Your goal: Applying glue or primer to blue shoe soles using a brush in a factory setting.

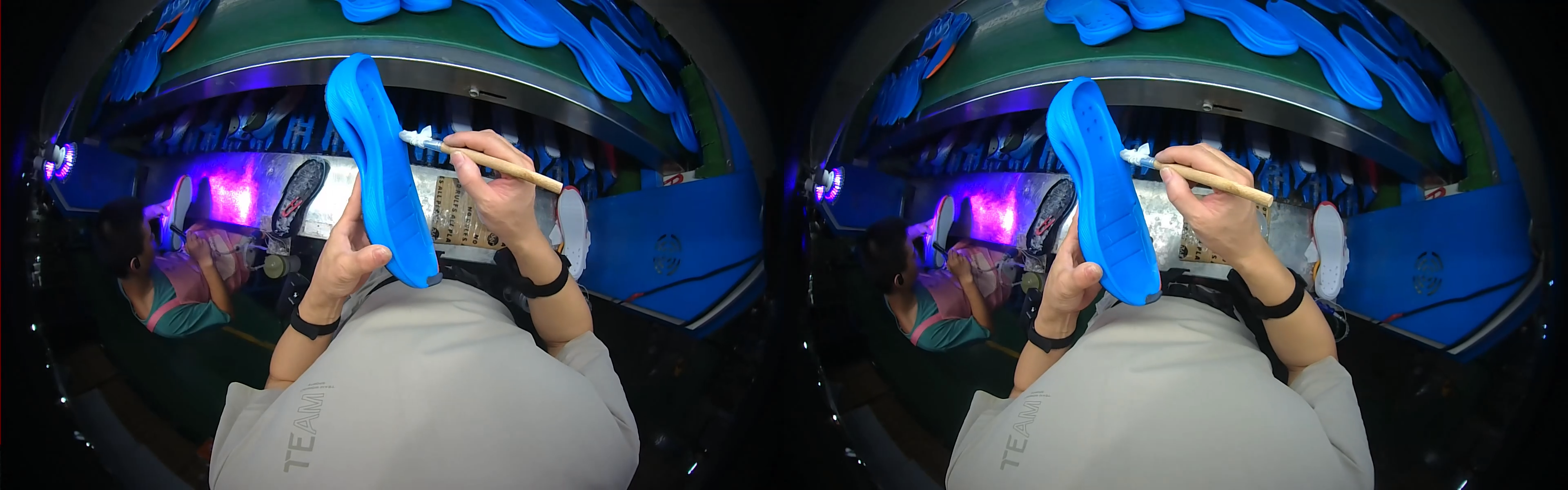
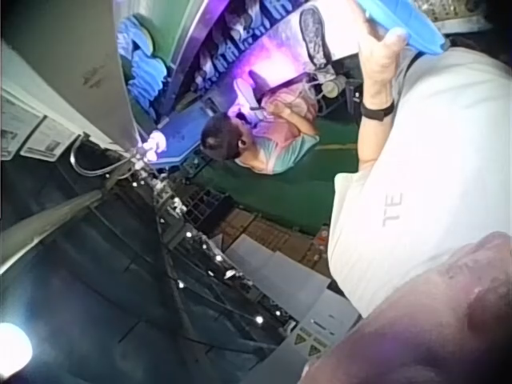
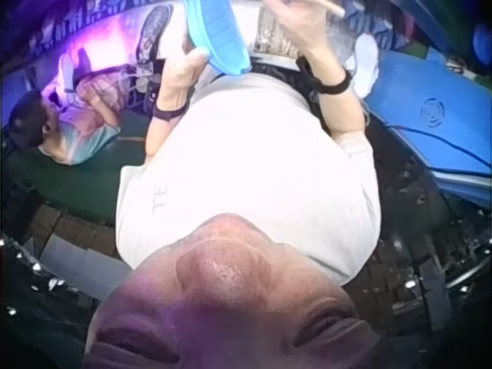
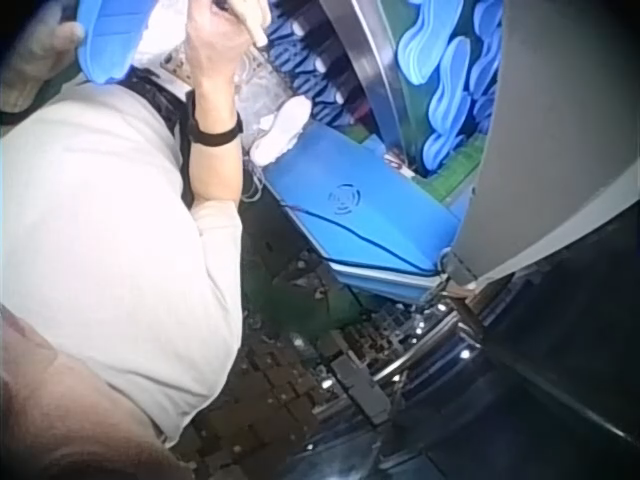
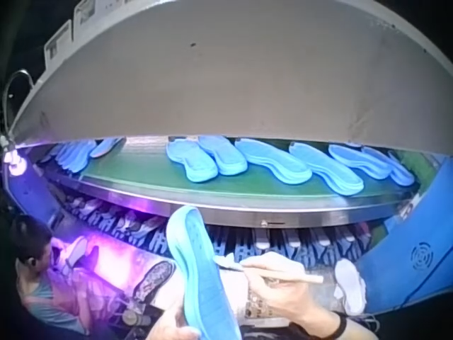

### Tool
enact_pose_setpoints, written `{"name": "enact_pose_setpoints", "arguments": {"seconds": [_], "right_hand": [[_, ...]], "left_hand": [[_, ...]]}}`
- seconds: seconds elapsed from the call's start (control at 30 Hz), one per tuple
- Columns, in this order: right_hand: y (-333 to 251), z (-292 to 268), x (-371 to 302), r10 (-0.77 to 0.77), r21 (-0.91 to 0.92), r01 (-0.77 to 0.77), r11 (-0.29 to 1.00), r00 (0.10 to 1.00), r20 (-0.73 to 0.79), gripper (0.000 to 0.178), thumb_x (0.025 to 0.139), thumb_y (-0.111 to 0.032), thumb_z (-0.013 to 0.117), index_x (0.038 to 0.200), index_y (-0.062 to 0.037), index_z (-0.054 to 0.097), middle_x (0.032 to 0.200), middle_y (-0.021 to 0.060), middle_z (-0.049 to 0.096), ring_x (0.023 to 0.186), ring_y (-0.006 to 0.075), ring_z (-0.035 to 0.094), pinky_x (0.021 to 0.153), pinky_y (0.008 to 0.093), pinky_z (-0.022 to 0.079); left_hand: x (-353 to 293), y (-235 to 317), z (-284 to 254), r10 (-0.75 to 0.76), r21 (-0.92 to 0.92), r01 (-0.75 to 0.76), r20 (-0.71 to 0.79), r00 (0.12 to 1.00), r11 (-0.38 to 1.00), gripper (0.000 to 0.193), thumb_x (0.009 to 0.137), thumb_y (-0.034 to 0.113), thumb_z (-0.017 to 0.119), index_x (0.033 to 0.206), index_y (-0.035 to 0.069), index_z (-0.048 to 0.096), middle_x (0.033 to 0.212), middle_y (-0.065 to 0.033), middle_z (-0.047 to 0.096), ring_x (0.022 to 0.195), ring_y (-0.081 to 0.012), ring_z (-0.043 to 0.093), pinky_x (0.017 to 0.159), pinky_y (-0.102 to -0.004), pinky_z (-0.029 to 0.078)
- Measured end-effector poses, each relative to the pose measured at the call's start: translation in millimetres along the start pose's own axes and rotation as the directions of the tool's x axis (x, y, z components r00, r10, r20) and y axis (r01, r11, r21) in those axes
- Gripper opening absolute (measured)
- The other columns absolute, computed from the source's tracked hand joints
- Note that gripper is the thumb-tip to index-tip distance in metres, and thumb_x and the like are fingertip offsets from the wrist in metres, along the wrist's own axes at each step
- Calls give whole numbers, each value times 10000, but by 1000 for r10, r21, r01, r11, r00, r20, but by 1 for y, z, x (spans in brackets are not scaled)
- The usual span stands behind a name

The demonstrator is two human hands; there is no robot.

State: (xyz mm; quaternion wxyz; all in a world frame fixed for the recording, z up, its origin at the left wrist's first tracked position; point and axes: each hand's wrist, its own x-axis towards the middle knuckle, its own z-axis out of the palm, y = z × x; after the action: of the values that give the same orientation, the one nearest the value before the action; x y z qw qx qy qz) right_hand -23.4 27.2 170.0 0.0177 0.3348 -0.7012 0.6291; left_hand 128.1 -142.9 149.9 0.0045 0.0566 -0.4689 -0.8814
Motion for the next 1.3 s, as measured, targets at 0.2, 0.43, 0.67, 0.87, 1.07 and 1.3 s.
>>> {"name": "enact_pose_setpoints", "arguments": {"seconds": [0.2, 0.43, 0.67, 0.87, 1.07, 1.3], "right_hand": [[2, 2, 3, -162, -140, 157, 978, 986, -29, 112, 802, -14, 709, 914, -15, 713, 798, 90, 682, 704, 219, 642, 653, 316, 509], [2, -4, -7, -280, -242, 291, 926, 957, 80, 79, 774, -12, 715, 851, -14, 696, 764, 93, 672, 679, 251, 634, 636, 355, 514], [-4, -9, -22, -63, -136, 78, 988, 991, 117, 44, 790, -19, 699, 833, -22, 693, 759, 85, 675, 690, 233, 636, 628, 342, 506], [-15, -15, -29, 2, -137, 19, 990, 988, 151, 25, 789, -11, 685, 813, -19, 686, 747, 86, 669, 669, 225, 626, 617, 333, 497], [-28, -20, -36, -7, -125, 32, 992, 981, 193, 33, 769, 3, 679, 784, -27, 677, 731, 74, 663, 636, 215, 610, 608, 333, 491], [-41, -23, -41, -53, -114, 83, 990, 967, 248, 48, 761, 13, 661, 780, -27, 677, 724, 61, 667, 639, 202, 613, 606, 322, 487]], "left_hand": [[5, -1, 1, -5, 1, 4, 45, 999, 1000, 1183, 740, 293, 845, 1607, 46, 79, 1538, -134, 352, 1403, -260, 403, 1142, -409, 374], [11, -1, 4, -7, 18, 6, 38, 999, 1000, 1172, 741, 254, 840, 1606, 36, 80, 1543, -146, 348, 1406, -260, 402, 1136, -407, 381], [18, -2, -1, 29, 75, -33, 44, 999, 997, 1173, 722, 302, 834, 1602, 31, 108, 1523, -153, 373, 1400, -270, 411, 1138, -415, 379], [19, 6, -3, 39, 90, -41, 24, 999, 995, 1173, 716, 329, 836, 1598, 29, 124, 1473, -148, 425, 1353, -265, 461, 1124, -416, 394], [18, 4, -9, 44, 77, -45, 6, 999, 996, 1178, 716, 330, 842, 1597, 33, 119, 1466, -154, 431, 1342, -272, 473, 1115, -422, 405], [15, 3, -18, 56, 83, -57, 10, 998, 995, 1184, 706, 343, 848, 1591, 23, 130, 1469, -160, 429, 1342, -279, 473, 1113, -421, 409]]}}
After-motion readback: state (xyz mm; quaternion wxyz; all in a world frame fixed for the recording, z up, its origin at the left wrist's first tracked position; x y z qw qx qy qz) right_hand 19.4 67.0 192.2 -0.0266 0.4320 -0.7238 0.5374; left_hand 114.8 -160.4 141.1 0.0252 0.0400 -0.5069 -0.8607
